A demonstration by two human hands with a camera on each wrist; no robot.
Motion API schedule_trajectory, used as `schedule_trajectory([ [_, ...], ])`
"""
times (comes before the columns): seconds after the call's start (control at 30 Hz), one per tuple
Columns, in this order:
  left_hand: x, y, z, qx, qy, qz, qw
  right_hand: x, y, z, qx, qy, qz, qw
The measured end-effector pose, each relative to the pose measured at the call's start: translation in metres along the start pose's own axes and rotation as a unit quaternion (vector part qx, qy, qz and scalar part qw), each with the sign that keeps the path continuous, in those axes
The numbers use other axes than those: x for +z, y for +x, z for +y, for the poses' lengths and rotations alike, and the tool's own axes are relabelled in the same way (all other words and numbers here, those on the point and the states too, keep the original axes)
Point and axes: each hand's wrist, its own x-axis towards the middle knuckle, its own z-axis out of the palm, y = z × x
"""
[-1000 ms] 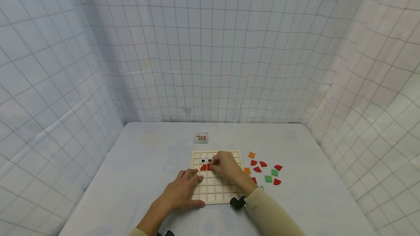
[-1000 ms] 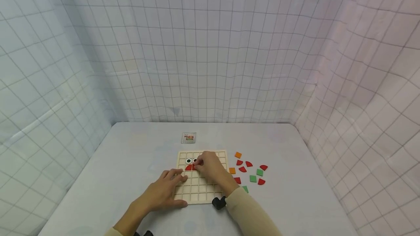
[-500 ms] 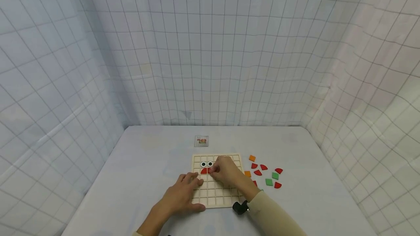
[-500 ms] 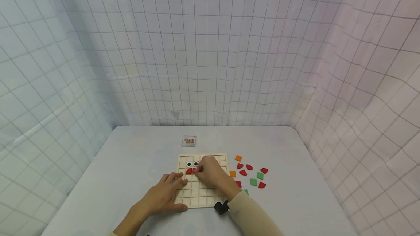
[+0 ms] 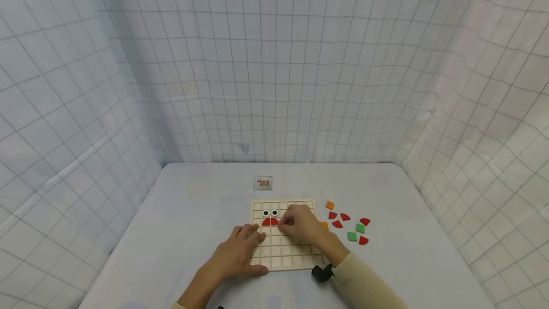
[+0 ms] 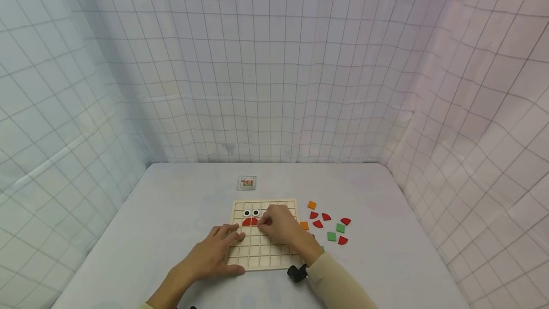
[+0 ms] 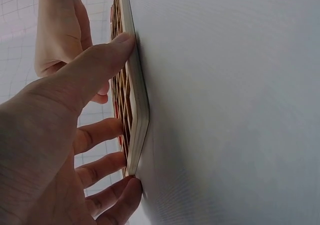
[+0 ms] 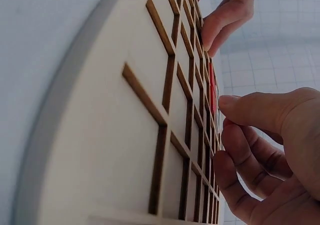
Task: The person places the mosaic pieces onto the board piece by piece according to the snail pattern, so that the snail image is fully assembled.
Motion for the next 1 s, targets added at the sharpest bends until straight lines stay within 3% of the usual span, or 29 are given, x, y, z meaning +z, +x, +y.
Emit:
schedule_trajectory([
  [0.6,-0.004,0.000,0.001,-0.003,0.000,-0.007,1.0000,-0.050,-0.051,0.040,-0.005,-0.031,0.014,0.9994],
  [1.0,-0.005,0.000,0.001,-0.005,-0.001,-0.007,1.0000,-0.086,-0.102,0.072,0.020,0.004,-0.026,0.9994],
])
